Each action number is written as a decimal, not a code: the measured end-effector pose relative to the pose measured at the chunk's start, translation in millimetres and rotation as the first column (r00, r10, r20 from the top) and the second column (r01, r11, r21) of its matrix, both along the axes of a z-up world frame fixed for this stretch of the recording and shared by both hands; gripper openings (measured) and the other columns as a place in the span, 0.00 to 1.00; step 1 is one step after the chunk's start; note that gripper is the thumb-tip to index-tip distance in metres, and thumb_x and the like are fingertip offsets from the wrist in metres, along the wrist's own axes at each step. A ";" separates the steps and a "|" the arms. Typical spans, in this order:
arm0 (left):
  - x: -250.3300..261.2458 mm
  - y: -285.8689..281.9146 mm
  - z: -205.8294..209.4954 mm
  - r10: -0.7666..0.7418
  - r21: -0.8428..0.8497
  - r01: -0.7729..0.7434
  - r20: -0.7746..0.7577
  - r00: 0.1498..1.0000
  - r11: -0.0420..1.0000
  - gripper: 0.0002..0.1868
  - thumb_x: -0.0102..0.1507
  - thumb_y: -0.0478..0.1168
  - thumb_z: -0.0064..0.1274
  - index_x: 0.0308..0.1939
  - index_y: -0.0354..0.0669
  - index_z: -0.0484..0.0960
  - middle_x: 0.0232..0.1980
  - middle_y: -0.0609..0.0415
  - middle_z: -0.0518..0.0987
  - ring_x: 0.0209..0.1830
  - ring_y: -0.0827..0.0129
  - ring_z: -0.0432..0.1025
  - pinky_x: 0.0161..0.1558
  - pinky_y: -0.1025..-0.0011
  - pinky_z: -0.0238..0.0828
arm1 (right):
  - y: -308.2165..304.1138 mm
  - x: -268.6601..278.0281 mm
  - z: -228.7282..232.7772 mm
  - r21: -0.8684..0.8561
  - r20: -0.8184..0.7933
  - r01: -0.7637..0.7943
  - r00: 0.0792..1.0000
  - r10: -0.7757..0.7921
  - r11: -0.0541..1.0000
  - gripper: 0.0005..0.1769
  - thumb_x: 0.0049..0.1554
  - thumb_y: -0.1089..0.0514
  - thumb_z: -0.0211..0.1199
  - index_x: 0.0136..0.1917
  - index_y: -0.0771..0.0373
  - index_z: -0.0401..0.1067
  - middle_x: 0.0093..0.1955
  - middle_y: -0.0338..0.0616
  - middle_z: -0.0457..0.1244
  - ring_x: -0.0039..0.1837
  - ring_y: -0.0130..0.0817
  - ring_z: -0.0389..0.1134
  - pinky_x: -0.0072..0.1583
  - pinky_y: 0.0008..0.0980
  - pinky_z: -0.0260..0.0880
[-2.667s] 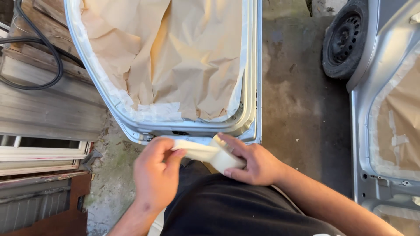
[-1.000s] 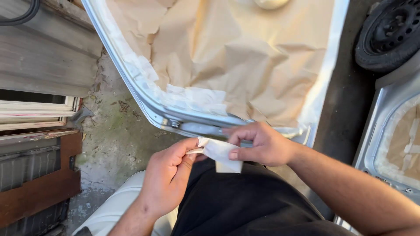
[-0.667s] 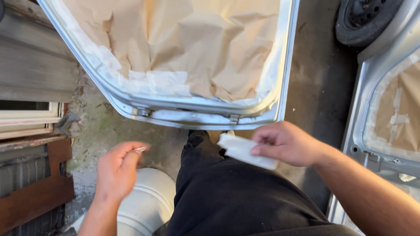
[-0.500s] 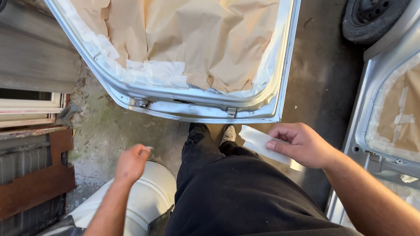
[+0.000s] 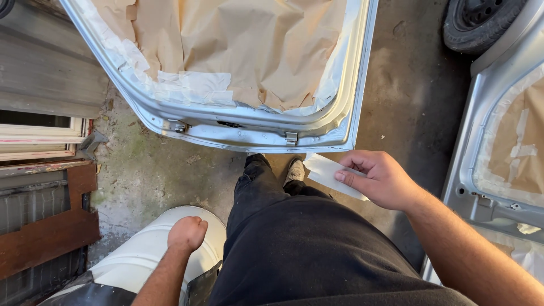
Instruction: The person uses masking tape to secure a large sheet of brown paper over a silver car door. They repeatedly tear off strips of tape and apply them along the edges and corners of the door to hold the paper in place.
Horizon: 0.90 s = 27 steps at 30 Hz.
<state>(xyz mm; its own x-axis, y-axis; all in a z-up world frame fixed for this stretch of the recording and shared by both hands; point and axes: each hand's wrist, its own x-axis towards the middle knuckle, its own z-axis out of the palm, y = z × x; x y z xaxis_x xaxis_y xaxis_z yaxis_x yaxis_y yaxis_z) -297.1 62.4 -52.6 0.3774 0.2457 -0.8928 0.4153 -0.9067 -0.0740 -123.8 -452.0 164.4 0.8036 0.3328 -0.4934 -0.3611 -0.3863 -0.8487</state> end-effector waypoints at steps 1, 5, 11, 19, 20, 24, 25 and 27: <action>-3.5 0.4 -1.4 0.001 0.002 -0.001 -0.003 1.000 1.000 0.27 0.63 0.56 0.40 0.48 0.47 0.90 0.56 0.42 0.89 0.64 0.44 0.79 0.69 0.50 0.76 | -0.4 -1.7 -1.1 0.002 -0.003 -0.001 1.000 0.001 1.000 0.03 0.60 0.63 0.71 0.45 0.63 0.85 0.26 0.42 0.64 0.35 0.28 0.62 0.43 0.31 0.70; -0.1 -9.1 17.9 -0.065 -0.170 0.063 -0.009 0.998 0.983 0.31 0.71 0.58 0.34 0.49 0.39 0.87 0.55 0.31 0.86 0.65 0.35 0.77 0.68 0.43 0.74 | -2.0 -7.0 -6.7 -0.029 -0.030 0.018 0.999 -0.019 0.999 0.04 0.61 0.62 0.71 0.45 0.63 0.85 0.27 0.42 0.64 0.36 0.29 0.61 0.44 0.31 0.69; -27.6 -0.1 -16.5 -0.083 -0.143 0.075 -0.054 0.995 0.987 0.24 0.73 0.57 0.40 0.59 0.50 0.86 0.59 0.45 0.87 0.64 0.48 0.79 0.69 0.53 0.74 | -10.7 -4.4 -21.0 -0.077 -0.052 -0.020 0.999 0.016 0.997 0.05 0.61 0.59 0.71 0.48 0.62 0.85 0.32 0.40 0.69 0.35 0.27 0.64 0.41 0.29 0.69; -17.4 -12.5 -0.7 -0.111 0.070 0.118 -0.105 0.988 0.991 0.10 0.70 0.48 0.56 0.47 0.55 0.92 0.50 0.60 0.90 0.52 0.67 0.82 0.63 0.65 0.77 | -15.2 1.2 -22.0 -0.164 -0.039 -0.007 0.999 0.000 0.986 0.05 0.62 0.60 0.71 0.49 0.63 0.84 0.34 0.37 0.71 0.33 0.25 0.66 0.38 0.26 0.66; -9.3 -16.2 5.7 -0.218 0.110 0.237 -0.161 0.963 0.965 0.32 0.65 0.70 0.48 0.48 0.53 0.93 0.58 0.56 0.82 0.57 0.64 0.79 0.62 0.64 0.77 | -14.5 0.9 -21.4 -0.172 -0.018 -0.014 1.000 0.011 0.985 0.05 0.61 0.59 0.72 0.48 0.63 0.84 0.35 0.37 0.71 0.33 0.25 0.66 0.38 0.26 0.66; -17.0 -1.3 -39.6 -0.437 0.039 0.479 -0.351 0.828 0.877 0.80 0.52 0.72 0.83 0.89 0.53 0.39 0.93 0.41 0.28 0.91 0.40 0.37 0.80 0.30 0.46 | -6.9 0.8 -9.7 -0.245 0.044 -0.099 0.993 0.113 0.965 0.05 0.59 0.58 0.72 0.44 0.61 0.83 0.37 0.36 0.71 0.34 0.25 0.67 0.38 0.26 0.68; 2.9 -15.8 -41.6 -0.440 0.038 0.480 -0.343 0.830 0.876 0.80 0.52 0.72 0.83 0.89 0.53 0.39 0.93 0.41 0.28 0.91 0.40 0.37 0.80 0.30 0.46 | -3.4 0.9 -5.5 -0.251 0.050 -0.096 0.992 0.112 0.963 0.05 0.59 0.58 0.72 0.44 0.61 0.83 0.37 0.36 0.71 0.34 0.25 0.67 0.38 0.26 0.68; 40.5 -45.1 -43.0 -0.543 0.119 0.530 0.196 0.817 0.840 0.11 0.69 0.50 0.55 0.46 0.56 0.91 0.47 0.58 0.87 0.55 0.61 0.84 0.56 0.58 0.83 | 3.0 -1.7 3.9 -0.266 0.042 -0.074 0.995 0.088 0.961 0.04 0.57 0.58 0.74 0.44 0.60 0.84 0.34 0.51 0.71 0.39 0.41 0.70 0.50 0.44 0.75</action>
<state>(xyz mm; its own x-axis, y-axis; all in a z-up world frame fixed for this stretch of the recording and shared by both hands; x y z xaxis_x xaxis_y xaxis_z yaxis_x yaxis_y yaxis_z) -256.6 17.4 -95.6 0.6427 -0.0045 -0.7661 -0.1245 -0.9873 -0.0987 -125.5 -449.0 168.4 0.8063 0.2621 -0.5303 -0.2769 -0.6249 -0.7299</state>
